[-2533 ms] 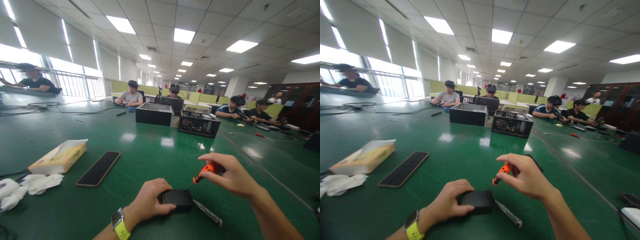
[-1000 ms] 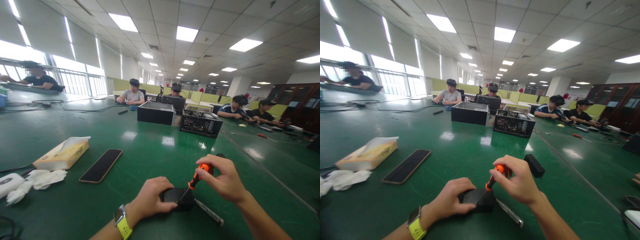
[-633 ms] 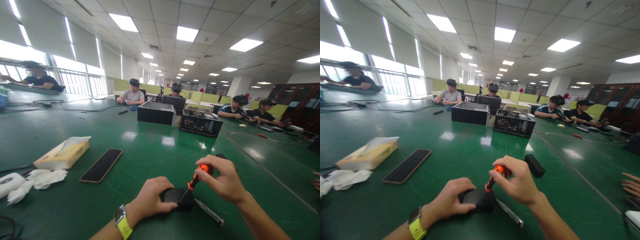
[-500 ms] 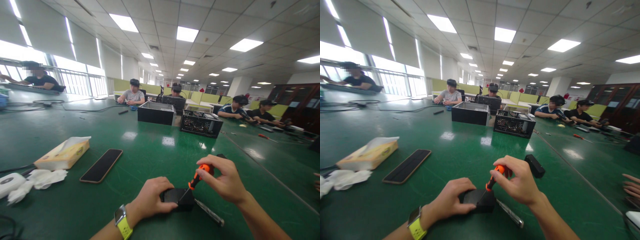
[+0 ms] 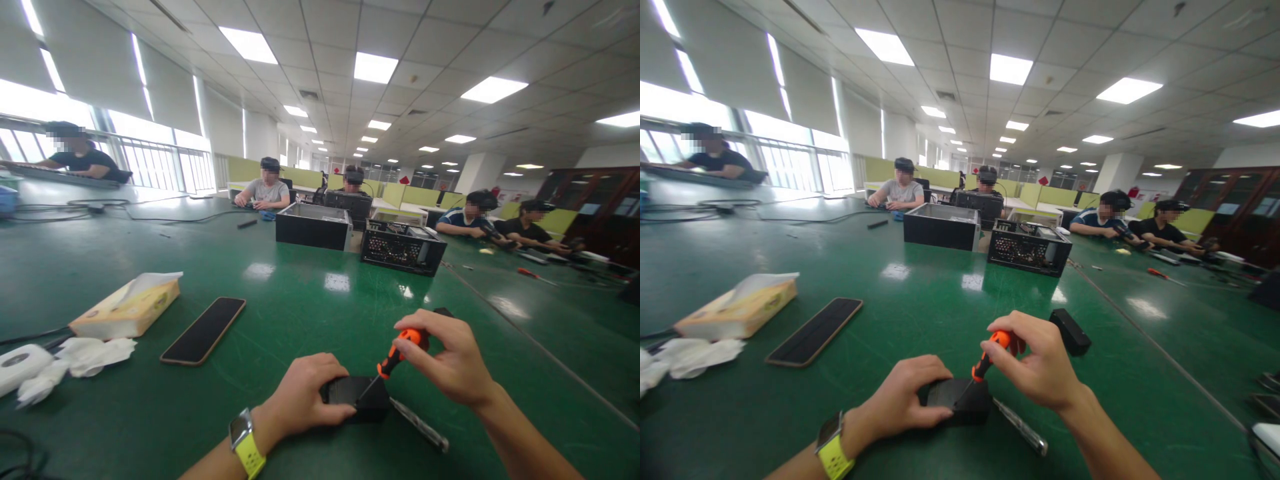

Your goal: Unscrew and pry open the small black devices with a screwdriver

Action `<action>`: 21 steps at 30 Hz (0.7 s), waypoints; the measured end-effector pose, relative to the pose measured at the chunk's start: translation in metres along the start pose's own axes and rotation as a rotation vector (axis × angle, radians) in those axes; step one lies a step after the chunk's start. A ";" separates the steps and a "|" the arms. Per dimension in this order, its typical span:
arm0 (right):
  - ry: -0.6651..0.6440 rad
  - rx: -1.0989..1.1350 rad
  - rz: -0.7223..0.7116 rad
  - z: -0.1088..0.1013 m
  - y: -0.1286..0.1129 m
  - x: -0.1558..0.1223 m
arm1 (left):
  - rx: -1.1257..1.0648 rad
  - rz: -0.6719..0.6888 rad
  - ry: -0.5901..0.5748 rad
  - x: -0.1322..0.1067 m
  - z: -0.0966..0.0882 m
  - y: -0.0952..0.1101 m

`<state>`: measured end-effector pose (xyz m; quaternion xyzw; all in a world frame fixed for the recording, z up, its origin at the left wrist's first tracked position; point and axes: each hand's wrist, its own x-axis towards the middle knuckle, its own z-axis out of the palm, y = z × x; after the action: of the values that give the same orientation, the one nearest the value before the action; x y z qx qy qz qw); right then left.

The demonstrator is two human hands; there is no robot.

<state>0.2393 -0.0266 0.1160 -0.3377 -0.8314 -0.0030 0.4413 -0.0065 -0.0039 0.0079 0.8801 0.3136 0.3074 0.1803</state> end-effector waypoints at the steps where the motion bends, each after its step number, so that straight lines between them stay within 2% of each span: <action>1: 0.003 0.003 -0.003 0.000 0.000 0.000 | 0.000 -0.001 0.001 0.000 0.000 0.000; 15: -0.028 0.010 -0.042 -0.001 -0.001 0.000 | 0.008 0.009 0.012 -0.001 0.001 -0.002; 21: -0.113 0.069 -0.075 -0.006 -0.002 0.000 | 0.004 0.003 0.009 -0.001 0.001 0.001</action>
<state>0.2430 -0.0298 0.1198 -0.2905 -0.8667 0.0278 0.4047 -0.0065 -0.0050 0.0073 0.8794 0.3140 0.3111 0.1767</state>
